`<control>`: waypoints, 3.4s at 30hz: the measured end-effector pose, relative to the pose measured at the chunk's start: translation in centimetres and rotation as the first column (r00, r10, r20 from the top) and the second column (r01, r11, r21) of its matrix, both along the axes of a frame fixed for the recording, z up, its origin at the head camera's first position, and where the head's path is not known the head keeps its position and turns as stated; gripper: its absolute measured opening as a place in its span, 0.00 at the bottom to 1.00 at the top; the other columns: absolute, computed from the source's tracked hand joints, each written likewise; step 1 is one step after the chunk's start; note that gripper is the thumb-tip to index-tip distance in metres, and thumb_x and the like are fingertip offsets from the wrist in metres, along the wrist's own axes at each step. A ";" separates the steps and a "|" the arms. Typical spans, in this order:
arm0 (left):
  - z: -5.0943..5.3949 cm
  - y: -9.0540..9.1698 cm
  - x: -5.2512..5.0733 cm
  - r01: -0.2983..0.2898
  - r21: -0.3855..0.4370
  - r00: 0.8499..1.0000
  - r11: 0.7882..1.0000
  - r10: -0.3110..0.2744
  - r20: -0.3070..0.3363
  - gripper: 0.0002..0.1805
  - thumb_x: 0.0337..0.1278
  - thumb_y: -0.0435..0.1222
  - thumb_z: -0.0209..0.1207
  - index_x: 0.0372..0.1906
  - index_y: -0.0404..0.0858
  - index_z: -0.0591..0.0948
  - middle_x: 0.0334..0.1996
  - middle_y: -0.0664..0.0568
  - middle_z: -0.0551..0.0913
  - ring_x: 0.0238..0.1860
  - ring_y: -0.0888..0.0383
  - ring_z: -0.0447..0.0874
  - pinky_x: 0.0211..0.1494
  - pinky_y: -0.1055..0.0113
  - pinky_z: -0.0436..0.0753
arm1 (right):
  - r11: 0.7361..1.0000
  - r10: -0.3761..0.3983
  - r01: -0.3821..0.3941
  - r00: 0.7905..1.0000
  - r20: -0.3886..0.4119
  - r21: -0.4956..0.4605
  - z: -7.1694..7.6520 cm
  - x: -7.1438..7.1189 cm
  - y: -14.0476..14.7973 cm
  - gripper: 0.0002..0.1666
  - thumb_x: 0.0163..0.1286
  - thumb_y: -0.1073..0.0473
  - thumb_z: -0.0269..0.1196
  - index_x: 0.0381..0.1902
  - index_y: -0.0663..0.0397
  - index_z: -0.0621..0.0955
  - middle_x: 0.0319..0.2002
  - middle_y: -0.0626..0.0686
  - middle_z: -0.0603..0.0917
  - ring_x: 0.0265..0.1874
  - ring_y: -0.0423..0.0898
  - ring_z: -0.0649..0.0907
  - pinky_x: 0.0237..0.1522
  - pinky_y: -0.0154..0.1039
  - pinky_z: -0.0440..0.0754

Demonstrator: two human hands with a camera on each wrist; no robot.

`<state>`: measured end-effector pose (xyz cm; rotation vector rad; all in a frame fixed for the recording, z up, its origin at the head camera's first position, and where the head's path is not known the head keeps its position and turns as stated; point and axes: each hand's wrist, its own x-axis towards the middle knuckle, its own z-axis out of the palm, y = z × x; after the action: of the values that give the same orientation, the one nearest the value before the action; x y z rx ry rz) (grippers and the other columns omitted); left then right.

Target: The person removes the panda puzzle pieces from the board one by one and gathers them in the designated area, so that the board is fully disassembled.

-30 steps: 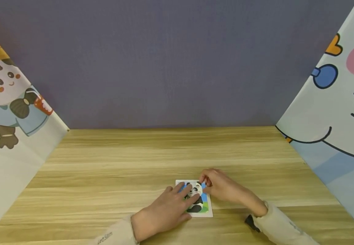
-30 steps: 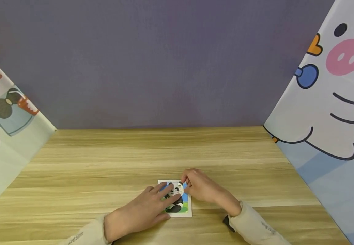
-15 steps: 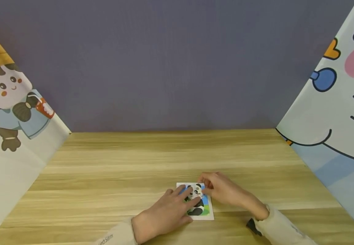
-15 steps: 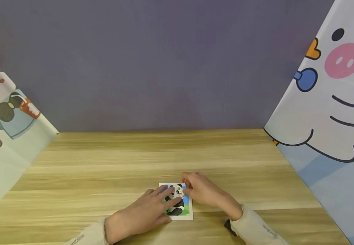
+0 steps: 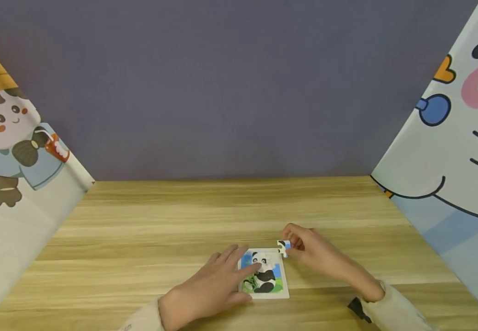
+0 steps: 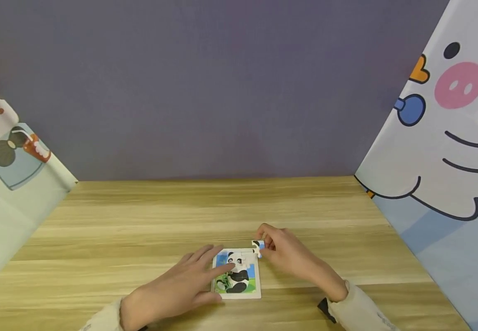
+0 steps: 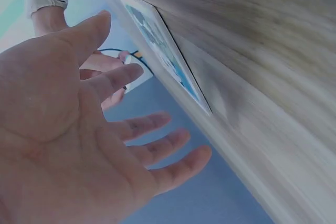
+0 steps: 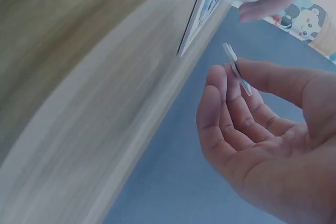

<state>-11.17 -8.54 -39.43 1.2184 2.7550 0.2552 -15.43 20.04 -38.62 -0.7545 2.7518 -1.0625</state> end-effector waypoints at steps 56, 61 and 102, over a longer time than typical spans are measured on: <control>-1.4 -0.5 0.0 0.032 -0.024 0.997 0.999 -0.033 -0.073 0.31 0.71 0.53 0.54 0.75 0.56 0.65 0.76 0.44 0.60 0.74 0.42 0.59 0.64 0.44 0.73 | 0.969 -0.142 0.119 0.985 0.093 0.218 -0.8 -3.3 13.6 0.12 0.59 0.67 0.69 0.39 0.54 0.79 0.22 0.47 0.81 0.19 0.39 0.72 0.21 0.33 0.69; -1.1 -0.4 0.3 0.027 -0.039 0.996 0.999 -0.030 -0.083 0.31 0.70 0.53 0.54 0.75 0.57 0.65 0.76 0.44 0.60 0.74 0.42 0.59 0.63 0.44 0.74 | 0.961 -0.159 0.134 0.984 0.086 0.240 -0.8 -3.1 13.5 0.11 0.59 0.67 0.69 0.39 0.54 0.80 0.20 0.47 0.78 0.18 0.39 0.70 0.22 0.34 0.68; -1.7 0.3 -0.2 0.037 -0.042 0.987 0.998 -0.043 -0.154 0.31 0.68 0.54 0.56 0.74 0.57 0.68 0.73 0.43 0.65 0.71 0.42 0.65 0.59 0.46 0.77 | 0.955 -0.129 0.164 0.979 -0.156 0.246 0.6 -1.6 6.0 0.10 0.63 0.71 0.65 0.43 0.60 0.83 0.31 0.51 0.86 0.28 0.42 0.83 0.28 0.38 0.79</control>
<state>-11.36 -8.25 -41.17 1.3356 2.8467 0.1057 -17.02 26.03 -38.00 -0.6156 3.0240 -0.6729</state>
